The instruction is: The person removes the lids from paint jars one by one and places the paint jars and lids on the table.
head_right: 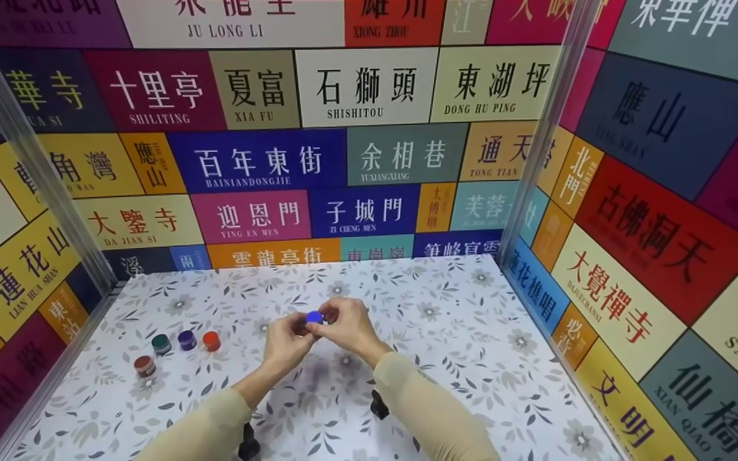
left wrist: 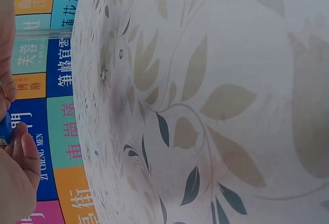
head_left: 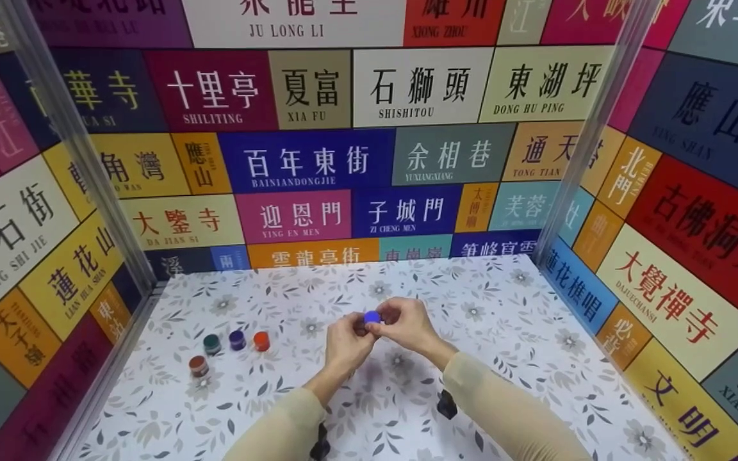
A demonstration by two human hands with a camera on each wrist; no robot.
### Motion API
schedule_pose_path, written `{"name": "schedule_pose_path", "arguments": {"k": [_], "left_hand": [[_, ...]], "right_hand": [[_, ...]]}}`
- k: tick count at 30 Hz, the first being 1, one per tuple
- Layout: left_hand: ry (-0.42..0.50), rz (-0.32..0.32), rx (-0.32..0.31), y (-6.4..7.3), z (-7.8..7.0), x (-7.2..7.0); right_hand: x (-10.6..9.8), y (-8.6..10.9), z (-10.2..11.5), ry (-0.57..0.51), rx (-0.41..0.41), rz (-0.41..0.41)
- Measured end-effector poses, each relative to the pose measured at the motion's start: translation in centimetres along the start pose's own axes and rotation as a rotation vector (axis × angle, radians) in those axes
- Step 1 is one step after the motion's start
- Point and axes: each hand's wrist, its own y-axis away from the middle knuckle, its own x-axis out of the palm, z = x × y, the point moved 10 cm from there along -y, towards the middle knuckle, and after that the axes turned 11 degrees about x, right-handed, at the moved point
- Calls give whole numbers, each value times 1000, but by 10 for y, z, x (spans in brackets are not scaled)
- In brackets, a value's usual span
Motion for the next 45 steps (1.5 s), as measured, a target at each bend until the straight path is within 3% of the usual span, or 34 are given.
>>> {"name": "schedule_pose_path", "arguments": {"k": [21, 30, 41, 45], "left_hand": [[33, 26, -3, 0, 1, 2], [43, 55, 10, 2, 0, 4], [51, 51, 4, 4, 2, 5], [56, 49, 3, 4, 1, 4]], "right_hand": [[4, 0, 8, 53, -137, 51], [3, 2, 12, -33, -169, 83], [9, 2, 8, -19, -141, 131], [6, 1, 1, -69, -81, 130]]}}
